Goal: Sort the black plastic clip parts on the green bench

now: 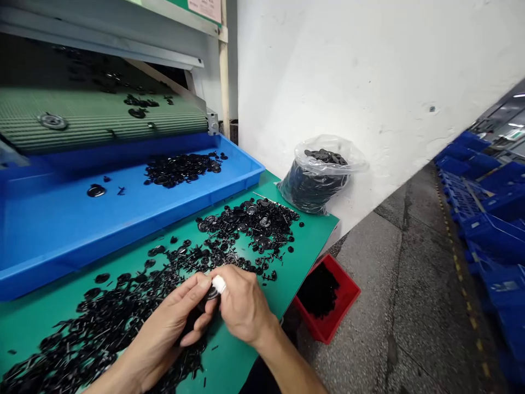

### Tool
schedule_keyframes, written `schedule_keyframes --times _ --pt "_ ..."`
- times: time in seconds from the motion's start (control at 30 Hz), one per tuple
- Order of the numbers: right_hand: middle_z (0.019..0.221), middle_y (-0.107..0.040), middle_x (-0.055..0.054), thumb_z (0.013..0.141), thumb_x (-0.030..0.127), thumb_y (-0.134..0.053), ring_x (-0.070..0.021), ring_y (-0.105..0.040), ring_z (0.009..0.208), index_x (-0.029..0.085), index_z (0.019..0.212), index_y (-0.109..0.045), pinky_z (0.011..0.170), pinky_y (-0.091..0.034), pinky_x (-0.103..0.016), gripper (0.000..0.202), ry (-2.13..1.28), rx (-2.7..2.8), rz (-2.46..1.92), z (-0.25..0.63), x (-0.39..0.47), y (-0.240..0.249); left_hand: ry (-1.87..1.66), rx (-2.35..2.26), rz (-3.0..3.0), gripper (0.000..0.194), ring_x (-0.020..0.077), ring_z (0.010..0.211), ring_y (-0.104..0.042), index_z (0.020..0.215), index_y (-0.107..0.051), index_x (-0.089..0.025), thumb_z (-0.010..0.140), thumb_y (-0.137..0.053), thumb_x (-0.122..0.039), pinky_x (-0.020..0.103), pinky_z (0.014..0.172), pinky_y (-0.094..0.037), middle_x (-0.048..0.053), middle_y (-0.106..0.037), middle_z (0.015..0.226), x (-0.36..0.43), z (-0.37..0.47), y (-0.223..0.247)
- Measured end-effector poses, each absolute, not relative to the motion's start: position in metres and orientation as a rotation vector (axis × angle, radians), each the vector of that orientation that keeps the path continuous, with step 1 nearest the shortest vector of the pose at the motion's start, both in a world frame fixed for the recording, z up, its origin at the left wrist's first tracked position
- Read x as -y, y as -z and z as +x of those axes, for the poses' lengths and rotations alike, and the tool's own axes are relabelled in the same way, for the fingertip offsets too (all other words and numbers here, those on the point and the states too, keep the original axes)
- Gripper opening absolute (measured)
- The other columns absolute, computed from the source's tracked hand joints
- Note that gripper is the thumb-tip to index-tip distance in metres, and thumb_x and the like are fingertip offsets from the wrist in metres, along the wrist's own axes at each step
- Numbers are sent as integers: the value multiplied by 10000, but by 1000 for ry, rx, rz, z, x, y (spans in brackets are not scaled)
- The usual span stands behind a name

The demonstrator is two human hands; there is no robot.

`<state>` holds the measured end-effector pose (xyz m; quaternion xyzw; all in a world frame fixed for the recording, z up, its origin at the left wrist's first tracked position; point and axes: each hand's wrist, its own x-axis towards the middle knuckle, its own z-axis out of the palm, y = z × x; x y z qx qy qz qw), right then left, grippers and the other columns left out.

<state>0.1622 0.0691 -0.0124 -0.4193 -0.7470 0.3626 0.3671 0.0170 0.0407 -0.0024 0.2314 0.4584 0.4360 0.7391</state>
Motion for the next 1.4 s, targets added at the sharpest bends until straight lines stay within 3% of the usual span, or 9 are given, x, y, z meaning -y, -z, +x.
schedule_keyframes --times 0.2,0.27,0.57,0.67,0.8,0.93,1.1,1.23,1.4 --pt "1116 -584 -65 859 30 -381 -163 -585 945 187 1042 -611 807 -465 -294 333 -653 2216 -1275 194 -107 -2 -1220 -946 322 30 50 404 -379 840 -618 -184 857 -603 -202 99 280 -277 -19 -550 627 -57 3 -2" --pt "1097 -585 -69 865 67 -426 -187 -576 934 189 1102 -606 782 -450 -305 322 -569 2394 -1394 192 -111 -10 -1214 -918 287 123 52 402 -398 947 -655 -161 857 -571 -167 98 262 -286 -6 -555 648 -59 0 -5" --pt "989 -580 -49 803 216 -597 -174 -539 761 208 1025 -613 621 -355 -278 223 -685 2456 -1501 171 -125 -13 -1291 -834 246 198 117 621 -582 707 -622 -152 882 -586 -238 120 321 -427 51 -616 816 -59 -1 -6" --pt "907 -603 7 765 165 -595 -125 -518 668 221 974 -590 590 -351 -245 216 -744 2355 -1421 173 -126 -7 -1263 -863 330 64 86 584 -540 817 -662 -155 849 -649 -209 102 317 -385 22 -589 792 -60 -1 -1" --pt "847 -625 34 805 121 -520 -105 -529 651 219 895 -593 604 -380 -225 152 -751 2259 -1331 173 -121 2 -1187 -944 460 184 53 503 -443 989 -662 -175 813 -699 -218 97 312 -309 -12 -561 749 -59 2 3" --pt "862 -627 10 829 82 -455 -123 -548 696 203 858 -607 635 -390 -242 196 -688 2200 -1310 172 -117 5 -1210 -1032 555 164 40 453 -360 893 -633 -179 825 -695 -315 108 334 -290 -46 -520 657 -56 5 5" --pt "1048 -623 -63 855 64 -428 -187 -572 891 194 1051 -631 751 -405 -295 311 -600 2227 -1394 165 -116 -1 -1311 -1039 545 165 54 507 -399 862 -602 -186 842 -655 -341 115 353 -291 -40 -513 720 -57 4 3" --pt "945 -613 -44 790 109 -561 -189 -565 810 213 971 -665 705 -415 -296 233 -644 2243 -1397 153 -120 -4 -1315 -1024 547 239 57 499 -381 820 -589 -179 831 -659 -407 126 357 -280 -52 -471 680 -58 2 0" --pt "876 -648 1 796 67 -487 -136 -596 758 211 879 -659 686 -459 -253 239 -758 2133 -1289 154 -120 -1 -1241 -1118 651 371 67 479 -355 713 -513 -197 807 -631 -536 141 365 -255 -63 -456 638 -58 2 0"
